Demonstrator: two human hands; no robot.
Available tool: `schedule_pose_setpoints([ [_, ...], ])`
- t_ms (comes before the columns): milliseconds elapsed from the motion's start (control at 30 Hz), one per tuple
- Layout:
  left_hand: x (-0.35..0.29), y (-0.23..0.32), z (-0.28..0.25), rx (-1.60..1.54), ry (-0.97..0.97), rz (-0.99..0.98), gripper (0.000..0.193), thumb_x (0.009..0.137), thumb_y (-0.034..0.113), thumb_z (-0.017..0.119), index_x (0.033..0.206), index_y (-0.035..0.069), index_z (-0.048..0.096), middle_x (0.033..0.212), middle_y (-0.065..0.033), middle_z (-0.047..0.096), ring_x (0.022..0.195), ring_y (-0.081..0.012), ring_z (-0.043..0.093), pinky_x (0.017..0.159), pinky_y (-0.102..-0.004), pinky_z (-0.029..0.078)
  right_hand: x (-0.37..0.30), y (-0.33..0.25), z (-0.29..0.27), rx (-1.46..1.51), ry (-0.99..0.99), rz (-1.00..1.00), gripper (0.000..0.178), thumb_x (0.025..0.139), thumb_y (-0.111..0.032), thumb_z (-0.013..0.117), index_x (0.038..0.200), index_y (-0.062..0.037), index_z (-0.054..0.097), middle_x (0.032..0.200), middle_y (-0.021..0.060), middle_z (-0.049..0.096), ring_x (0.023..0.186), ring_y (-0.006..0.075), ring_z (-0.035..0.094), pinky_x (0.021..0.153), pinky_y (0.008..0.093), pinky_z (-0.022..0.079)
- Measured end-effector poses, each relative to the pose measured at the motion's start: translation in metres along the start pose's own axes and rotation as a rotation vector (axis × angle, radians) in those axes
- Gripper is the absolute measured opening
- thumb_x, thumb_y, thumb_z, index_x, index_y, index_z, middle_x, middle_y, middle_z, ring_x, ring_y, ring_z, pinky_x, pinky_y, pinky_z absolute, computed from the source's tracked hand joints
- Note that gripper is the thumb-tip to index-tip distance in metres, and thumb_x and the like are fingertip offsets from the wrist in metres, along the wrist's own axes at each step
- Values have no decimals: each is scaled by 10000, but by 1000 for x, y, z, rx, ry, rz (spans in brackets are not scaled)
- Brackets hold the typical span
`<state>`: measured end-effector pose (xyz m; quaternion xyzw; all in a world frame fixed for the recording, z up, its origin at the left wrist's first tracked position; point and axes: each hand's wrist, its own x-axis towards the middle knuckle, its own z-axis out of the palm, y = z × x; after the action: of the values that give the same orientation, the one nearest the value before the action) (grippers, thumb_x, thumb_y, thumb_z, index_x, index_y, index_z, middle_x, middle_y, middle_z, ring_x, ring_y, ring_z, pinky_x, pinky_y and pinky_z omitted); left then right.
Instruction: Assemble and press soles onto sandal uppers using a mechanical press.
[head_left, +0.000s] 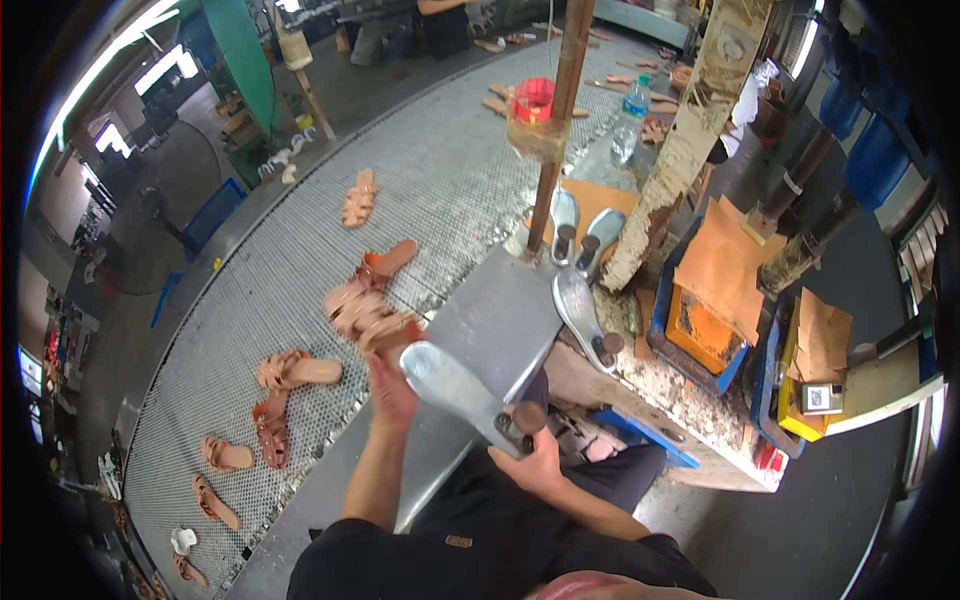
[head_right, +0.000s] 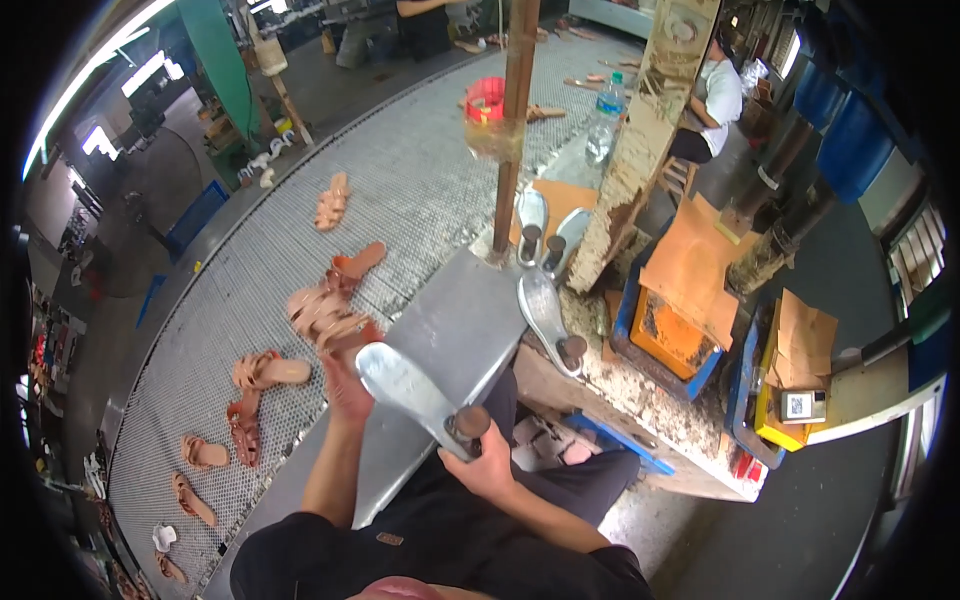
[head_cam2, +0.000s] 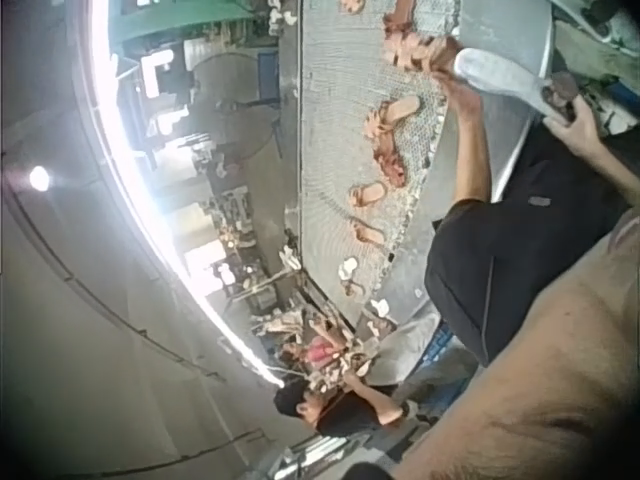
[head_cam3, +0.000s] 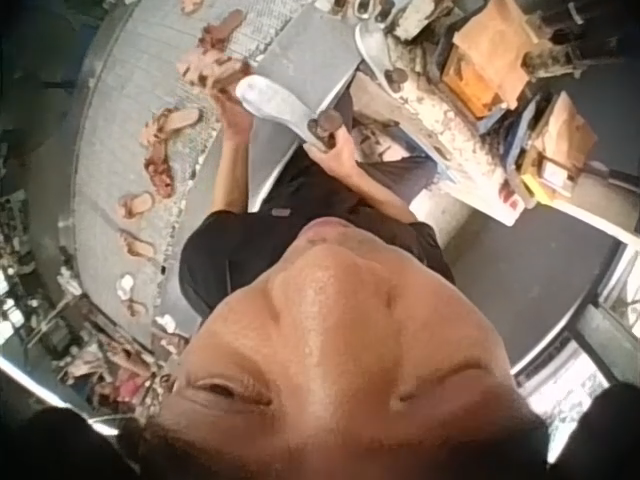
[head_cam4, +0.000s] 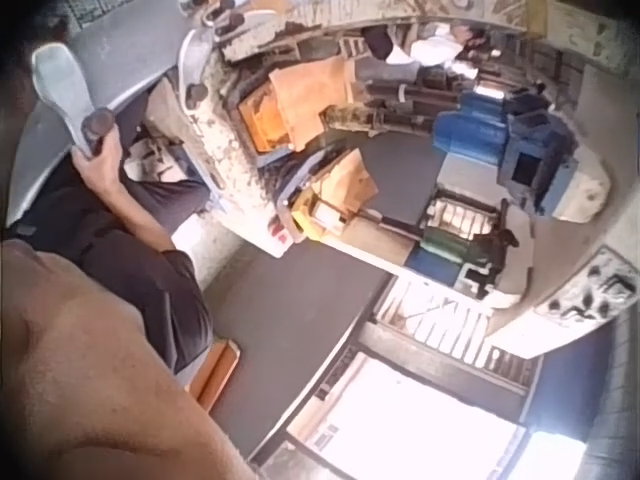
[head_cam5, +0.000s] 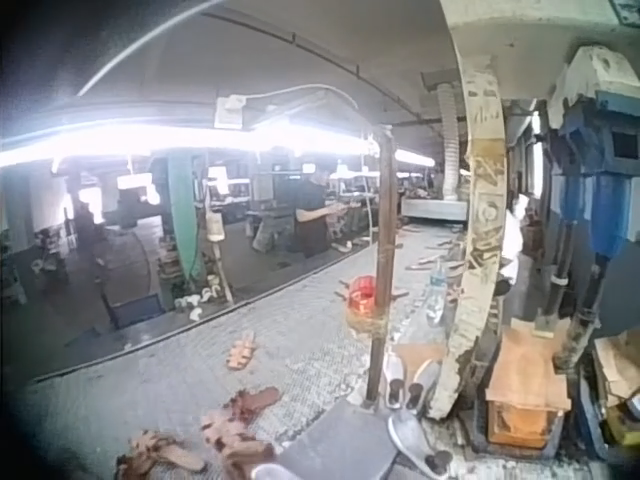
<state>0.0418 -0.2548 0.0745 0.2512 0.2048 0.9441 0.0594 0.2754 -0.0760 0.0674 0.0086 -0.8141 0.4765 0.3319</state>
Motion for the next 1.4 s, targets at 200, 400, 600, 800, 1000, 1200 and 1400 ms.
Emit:
schedule_pose_setpoints([
  [200, -4, -99, 118, -303, -105, -407, 1006, 1005, 855, 372, 1592, 44, 464, 1529, -165, 609, 1374, -370, 608, 1135, -519, 512, 27, -1, -26, -99, 347, -208, 716, 752, -131, 942, 1368, 14, 608, 1262, 166, 698, 1149, 289, 709, 1017, 395, 554],
  [400, -37, -142, 162, -299, -279, -664, 770, 1121, 620, 398, 1590, 12, 457, 1494, -212, 616, 1352, -351, 625, 1137, -500, 527, 35, 18, -67, -287, 448, -295, 771, 734, -139, 940, 1342, 25, 496, 1361, 213, 588, 1202, 330, 632, 1022, 436, 525],
  [600, -58, -158, 174, -354, -357, -769, 728, 1133, 616, 399, 1565, 35, 476, 1479, -182, 618, 1360, -313, 617, 1154, -460, 514, 23, 12, -89, -287, 449, -210, 846, 681, -142, 985, 1339, -11, 469, 1382, 221, 573, 1222, 367, 644, 1034, 486, 541],
  [800, -58, -186, 188, -162, -326, -783, 881, 1051, 746, 457, 1610, 65, 423, 1491, -166, 599, 1382, -308, 587, 1203, -481, 454, 30, 18, -113, -390, 525, -179, 796, 693, -202, 969, 1302, -12, 493, 1335, 200, 605, 1248, 334, 622, 1066, 479, 497],
  [1000, -21, -227, 237, -169, -450, -831, 818, 1101, 717, 372, 1709, 173, 316, 1616, -107, 493, 1477, -288, 471, 1257, -480, 346, 73, 19, -174, -365, 800, -37, 661, 764, -218, 928, 1316, 2, 639, 1174, 189, 704, 1074, 328, 710, 949, 432, 574],
  [1200, -18, -229, 213, 36, -418, -971, 870, 1095, 722, 375, 1712, 114, 292, 1606, -228, 503, 1445, -381, 514, 1227, -551, 396, 155, 73, -283, -844, 1138, 49, 636, 810, -201, 838, 1326, 26, 544, 1239, 226, 607, 1161, 448, 600, 1005, 534, 475],
  [1400, -33, -225, 152, 121, -311, -1106, 840, 1117, 681, 356, 1644, 29, 386, 1535, -259, 567, 1403, -410, 560, 1201, -568, 431, 205, 106, -342, -967, 1227, 159, 738, 752, -206, 872, 1364, 20, 528, 1294, 212, 597, 1152, 431, 602, 1040, 553, 449],
])
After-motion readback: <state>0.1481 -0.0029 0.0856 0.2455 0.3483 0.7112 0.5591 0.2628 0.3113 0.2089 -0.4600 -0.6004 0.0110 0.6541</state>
